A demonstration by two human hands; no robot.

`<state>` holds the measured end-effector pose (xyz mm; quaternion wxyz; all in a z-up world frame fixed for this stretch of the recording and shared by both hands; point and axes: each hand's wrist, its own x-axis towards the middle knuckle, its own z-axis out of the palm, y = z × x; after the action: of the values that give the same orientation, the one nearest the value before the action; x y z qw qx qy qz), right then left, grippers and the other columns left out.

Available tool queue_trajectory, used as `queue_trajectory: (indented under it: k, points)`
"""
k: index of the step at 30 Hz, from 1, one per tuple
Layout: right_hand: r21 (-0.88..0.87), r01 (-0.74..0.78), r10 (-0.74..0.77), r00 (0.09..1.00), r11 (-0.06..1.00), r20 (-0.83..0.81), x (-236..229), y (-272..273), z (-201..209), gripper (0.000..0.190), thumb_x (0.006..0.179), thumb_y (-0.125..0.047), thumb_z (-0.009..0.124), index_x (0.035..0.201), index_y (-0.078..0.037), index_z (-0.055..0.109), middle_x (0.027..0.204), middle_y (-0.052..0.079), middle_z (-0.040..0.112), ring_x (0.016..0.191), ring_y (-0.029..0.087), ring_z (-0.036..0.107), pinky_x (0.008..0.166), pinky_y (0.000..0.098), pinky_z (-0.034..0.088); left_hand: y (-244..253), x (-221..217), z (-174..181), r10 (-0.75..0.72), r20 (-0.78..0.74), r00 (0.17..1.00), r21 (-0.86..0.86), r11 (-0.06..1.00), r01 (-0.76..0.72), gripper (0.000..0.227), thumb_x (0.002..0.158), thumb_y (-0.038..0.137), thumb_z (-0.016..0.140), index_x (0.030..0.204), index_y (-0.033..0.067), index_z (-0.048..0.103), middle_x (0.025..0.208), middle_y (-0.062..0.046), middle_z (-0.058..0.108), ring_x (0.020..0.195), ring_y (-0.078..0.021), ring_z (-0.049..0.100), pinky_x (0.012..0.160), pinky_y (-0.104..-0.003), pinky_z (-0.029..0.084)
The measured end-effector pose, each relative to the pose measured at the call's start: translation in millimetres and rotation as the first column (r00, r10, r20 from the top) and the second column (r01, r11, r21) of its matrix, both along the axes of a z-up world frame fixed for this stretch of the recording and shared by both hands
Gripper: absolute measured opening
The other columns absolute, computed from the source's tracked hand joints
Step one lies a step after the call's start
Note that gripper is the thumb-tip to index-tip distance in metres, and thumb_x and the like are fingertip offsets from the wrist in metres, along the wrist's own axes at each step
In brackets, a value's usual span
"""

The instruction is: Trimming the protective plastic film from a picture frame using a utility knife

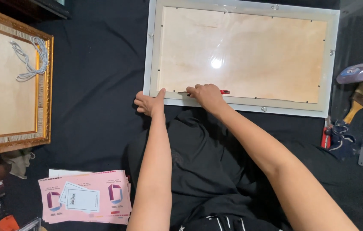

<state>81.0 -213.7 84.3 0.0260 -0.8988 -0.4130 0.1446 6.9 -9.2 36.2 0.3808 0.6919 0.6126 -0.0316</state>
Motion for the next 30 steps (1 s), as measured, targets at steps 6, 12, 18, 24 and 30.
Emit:
queue_trajectory:
  k: [6,12,18,24,30]
  points:
    - [0.020,0.077,-0.077,0.997,0.997,0.013,-8.3,-3.1,12.6,0.030,0.103,-0.038,0.055,0.130,-0.030,0.066,0.086,0.003,0.071,0.076,0.029,0.076,0.072,0.0400,0.059,-5.1,2.2,6.2,-0.034,0.000,0.999,0.022,0.999,0.034,0.092,0.067,0.046,0.094,0.131,0.0170,0.033,0.133,-0.007,0.029,0.129,-0.0379,0.030,0.110,-0.056,0.037]
    - [0.120,0.114,-0.107,0.992,0.986,-0.066,-13.7,10.5,10.1,0.031,0.104,-0.038,0.055,0.131,-0.027,0.066,0.090,0.006,0.071,0.079,0.034,0.076,0.074,0.0441,0.060,-6.4,2.4,0.4,-0.039,-0.014,0.999,0.047,0.998,0.040,0.093,0.066,0.047,0.094,0.130,0.0177,0.032,0.131,-0.006,0.029,0.128,-0.0363,0.029,0.108,-0.054,0.035]
    - [0.101,0.044,-0.044,0.999,0.994,-0.004,-7.2,9.9,-8.2,0.033,0.103,-0.040,0.054,0.134,-0.032,0.063,0.087,0.003,0.068,0.077,0.031,0.075,0.072,0.0416,0.060,-4.3,3.7,-4.4,-0.041,-0.021,0.999,0.041,0.998,0.042,0.095,0.066,0.048,0.094,0.130,0.0183,0.031,0.132,-0.006,0.027,0.127,-0.0360,0.029,0.109,-0.053,0.035]
    - [0.070,0.015,-0.016,1.000,0.997,0.000,-4.3,9.8,-0.9,0.036,0.104,-0.036,0.056,0.139,-0.031,0.063,0.087,0.002,0.070,0.076,0.027,0.075,0.074,0.0387,0.059,-4.6,4.1,-5.7,-0.031,-0.022,0.999,0.031,0.999,0.032,0.095,0.066,0.048,0.094,0.131,0.0180,0.032,0.133,-0.005,0.027,0.129,-0.0359,0.028,0.110,-0.053,0.034]
    - [0.090,0.029,-0.026,0.999,0.996,-0.035,-5.3,7.2,-5.2,0.035,0.105,-0.037,0.053,0.138,-0.031,0.063,0.091,0.002,0.071,0.079,0.028,0.076,0.076,0.0392,0.059,-3.0,3.5,-8.9,-0.030,-0.025,0.999,0.026,0.999,0.030,0.097,0.064,0.050,0.094,0.131,0.0200,0.031,0.131,-0.004,0.027,0.129,-0.0348,0.028,0.109,-0.053,0.034]
